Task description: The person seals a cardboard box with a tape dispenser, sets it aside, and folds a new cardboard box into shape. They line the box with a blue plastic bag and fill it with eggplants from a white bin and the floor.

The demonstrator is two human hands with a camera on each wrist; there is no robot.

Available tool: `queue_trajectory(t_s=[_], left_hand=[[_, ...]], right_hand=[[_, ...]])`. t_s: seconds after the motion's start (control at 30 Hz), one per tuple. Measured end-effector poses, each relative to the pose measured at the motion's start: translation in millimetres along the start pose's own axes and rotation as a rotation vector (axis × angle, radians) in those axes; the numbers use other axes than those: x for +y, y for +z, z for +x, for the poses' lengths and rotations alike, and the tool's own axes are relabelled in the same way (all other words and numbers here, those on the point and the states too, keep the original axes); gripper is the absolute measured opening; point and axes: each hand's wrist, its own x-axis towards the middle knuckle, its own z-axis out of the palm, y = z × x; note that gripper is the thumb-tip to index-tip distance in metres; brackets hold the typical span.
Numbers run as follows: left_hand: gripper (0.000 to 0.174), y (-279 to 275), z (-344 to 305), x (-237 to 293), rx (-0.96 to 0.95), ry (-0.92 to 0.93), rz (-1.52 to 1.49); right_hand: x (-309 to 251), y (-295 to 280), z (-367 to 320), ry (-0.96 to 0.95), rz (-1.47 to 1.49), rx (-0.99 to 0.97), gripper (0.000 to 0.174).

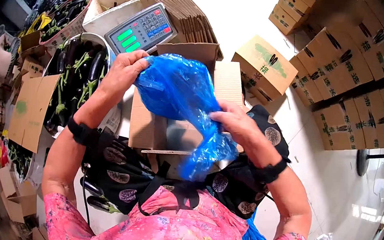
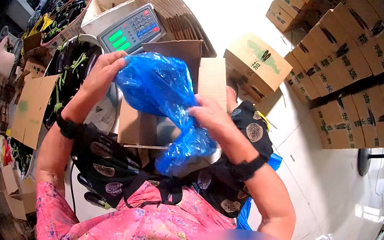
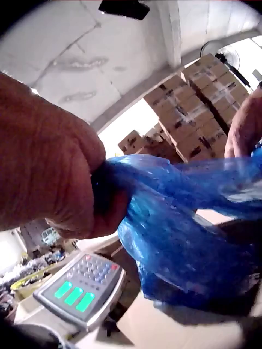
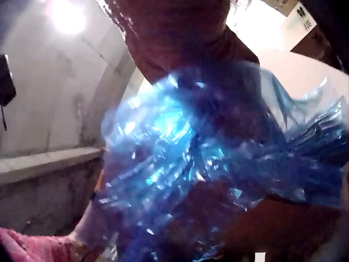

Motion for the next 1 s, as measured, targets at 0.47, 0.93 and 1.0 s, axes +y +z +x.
queue_trajectory(t_s=[0.47, 0.93, 1.0], left_hand=[[0.036, 75, -11, -4, -0.382, 0.085, 0.075], [0.023, 117, -16, 33, 0.05, 0.207, -0.258], [0.016, 109, -4, 33, -0.001, 0.151, -0.388]], right_hand=[[-12, -16, -57, -0.398, 0.796, 0.238, 0.047], [-16, 54, -15, -0.482, 0.836, 0.272, 0.051], [-20, 61, -29, -0.446, 0.663, 0.286, 0.056]])
